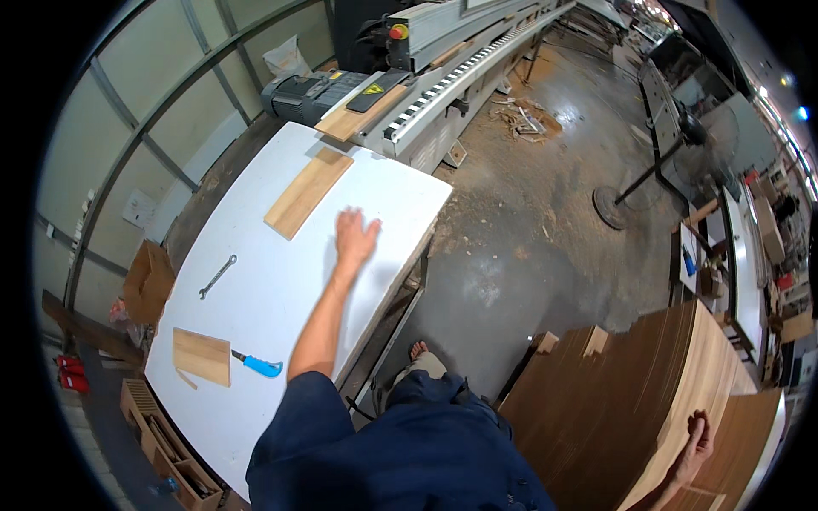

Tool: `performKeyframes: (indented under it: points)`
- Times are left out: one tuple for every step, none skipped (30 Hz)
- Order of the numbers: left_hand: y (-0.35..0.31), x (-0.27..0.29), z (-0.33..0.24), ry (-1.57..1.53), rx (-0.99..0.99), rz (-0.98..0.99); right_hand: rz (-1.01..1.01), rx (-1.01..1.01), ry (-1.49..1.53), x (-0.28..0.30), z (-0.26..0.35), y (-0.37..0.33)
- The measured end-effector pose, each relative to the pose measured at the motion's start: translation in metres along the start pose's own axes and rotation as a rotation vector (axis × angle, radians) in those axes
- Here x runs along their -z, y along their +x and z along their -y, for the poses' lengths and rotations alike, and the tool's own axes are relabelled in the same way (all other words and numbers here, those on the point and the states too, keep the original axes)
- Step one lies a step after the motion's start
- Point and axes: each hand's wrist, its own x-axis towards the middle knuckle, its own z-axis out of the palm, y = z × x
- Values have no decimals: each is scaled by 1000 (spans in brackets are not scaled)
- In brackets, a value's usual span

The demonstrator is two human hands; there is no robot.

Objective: The person scrapes the edges of wooden boards with a tool, wipes them down, and stacks them into organized piles.

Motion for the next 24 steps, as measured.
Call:
performKeyframes:
  points:
    - [28, -6, 28, 167, 52, -13, 36, 8, -9, -22, 8, 10]
    - [51, -1, 52, 214, 126, -13, 69, -29, -17, -44, 4, 25]
    - [71, 2, 72, 261, 192, -7, 102, -112, 9, -73, 23, 33]
    - [86, 4, 91, 306, 236, -5, 180, -64, -73, -94, 36, 46]
    - [98, 12, 115, 356, 284, -7, 264, -14, -151, -122, 48, 59]
    - [103, 17, 129, 421, 336, -3, 307, 13, -196, -150, 65, 68]
    - [105, 22, 138, 487, 388, 1, 351, 40, -238, -181, 80, 74]
    - [105, 26, 140, 458, 394, 8, 418, 98, -225, -213, 90, 80]
    - [100, 28, 144, 428, 404, 16, 490, 157, -214, -243, 96, 87]
    - [92, 29, 150, 403, 419, 21, 524, 153, -197, -278, 94, 93]
    - [87, 29, 152, 427, 417, 29, 560, 144, -174, -314, 96, 95]
    - [81, 26, 148, 454, 413, 38, 633, 158, -201, -351, 112, 93]
    - [76, 23, 141, 480, 405, 45, 703, 173, -227, -390, 130, 88]
    - [72, 23, 130, 513, 371, 56, 773, 180, -191, -429, 142, 83]
    - [67, 19, 125, 502, 357, 50, 845, 189, -156, -467, 152, 80]
    - [55, 16, 122, 491, 362, 42, 956, 242, -113, -508, 162, 82]
    - [47, 13, 118, 481, 358, 32, 1058, 290, -66, -548, 171, 84]
    - [41, 12, 109, 476, 322, 30, 1093, 294, 11, -590, 181, 84]
    - [34, 10, 101, 473, 287, 23, 1130, 301, 92, -634, 190, 83]
    - [28, 10, 95, 473, 257, 17, 1170, 299, 106, -679, 197, 83]
    - [25, 12, 93, 440, 257, 23, 1218, 301, 127, -724, 210, 78]
    - [19, 15, 92, 408, 261, 33, 1311, 59, 335, -762, 232, 64]
    - [19, 18, 90, 375, 250, 46, 1375, -202, 541, -793, 254, 53]
    - [23, 21, 90, 313, 229, 28, 1444, -252, 582, -833, 260, 52]
